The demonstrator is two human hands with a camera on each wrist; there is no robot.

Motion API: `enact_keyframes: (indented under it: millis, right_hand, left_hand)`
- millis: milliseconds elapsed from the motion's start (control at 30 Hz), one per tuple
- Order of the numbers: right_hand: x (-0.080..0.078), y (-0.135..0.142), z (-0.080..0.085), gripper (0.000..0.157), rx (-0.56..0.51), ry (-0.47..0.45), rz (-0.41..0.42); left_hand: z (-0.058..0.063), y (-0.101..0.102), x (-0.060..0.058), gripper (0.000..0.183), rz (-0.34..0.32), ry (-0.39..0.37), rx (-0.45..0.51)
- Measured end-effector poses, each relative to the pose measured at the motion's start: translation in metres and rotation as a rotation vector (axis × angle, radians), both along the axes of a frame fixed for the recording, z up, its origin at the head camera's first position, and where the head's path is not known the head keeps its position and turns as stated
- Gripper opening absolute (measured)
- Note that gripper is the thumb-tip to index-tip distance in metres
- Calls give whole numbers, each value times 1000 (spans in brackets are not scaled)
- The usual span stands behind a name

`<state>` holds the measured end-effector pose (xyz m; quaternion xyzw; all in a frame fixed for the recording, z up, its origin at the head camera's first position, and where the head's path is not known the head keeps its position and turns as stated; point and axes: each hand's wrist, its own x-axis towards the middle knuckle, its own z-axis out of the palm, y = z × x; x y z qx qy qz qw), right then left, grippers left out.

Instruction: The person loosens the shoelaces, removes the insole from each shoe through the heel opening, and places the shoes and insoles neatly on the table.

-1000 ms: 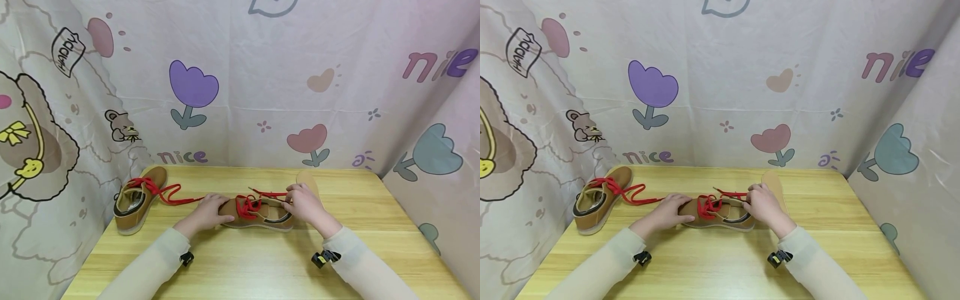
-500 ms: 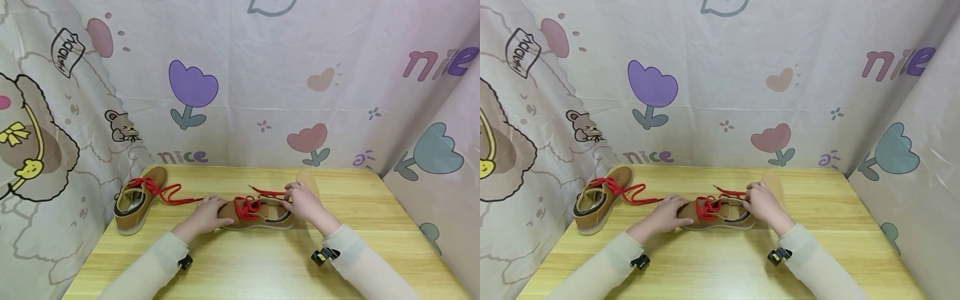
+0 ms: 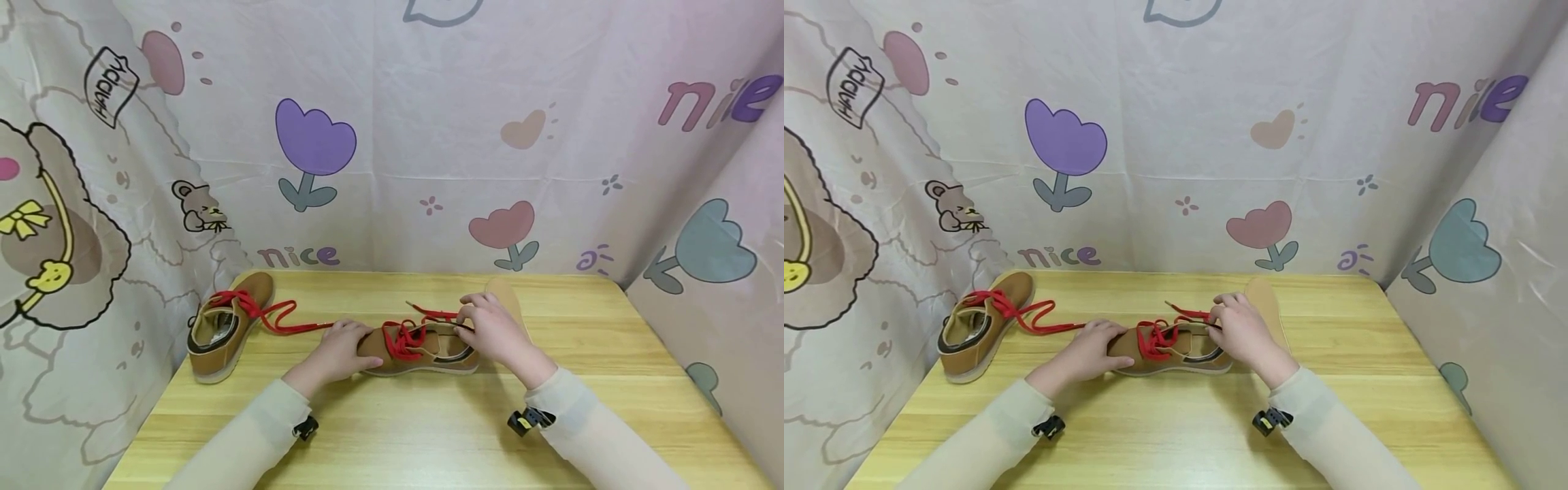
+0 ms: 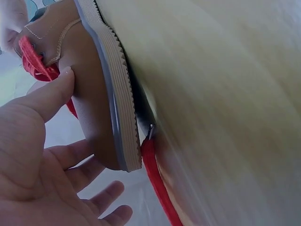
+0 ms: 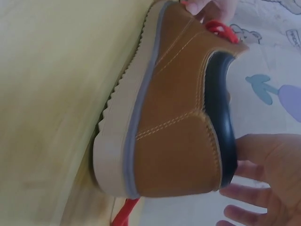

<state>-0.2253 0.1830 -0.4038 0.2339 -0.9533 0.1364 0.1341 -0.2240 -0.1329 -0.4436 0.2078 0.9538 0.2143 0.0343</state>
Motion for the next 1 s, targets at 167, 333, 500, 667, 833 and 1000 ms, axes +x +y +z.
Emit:
enact_keyframes:
  millis: [167, 333, 500, 667, 833, 1000]
  right_hand:
    - [0, -8, -1, 9, 39, 40, 109]
    - [-2, -14, -5, 12, 98, 69, 160]
    - [-3, -19, -7, 11, 129, 84, 163]
    - [-2, -23, -7, 9, 165, 68, 143]
    - [-1, -26, -7, 9, 242, 28, 102]
    - [-2, -25, -11, 11, 249, 32, 49]
  left_hand:
    - [-1, 0, 0, 70, 3, 11, -8]
    - [1, 3, 1, 71, -7, 0, -13]
    - [0, 5, 3, 73, 1, -5, -13]
    - [-1, 5, 4, 73, 13, -3, 0]
    - [-2, 5, 3, 72, 12, 0, -4]
    - [-2, 6, 2, 71, 4, 4, -5]
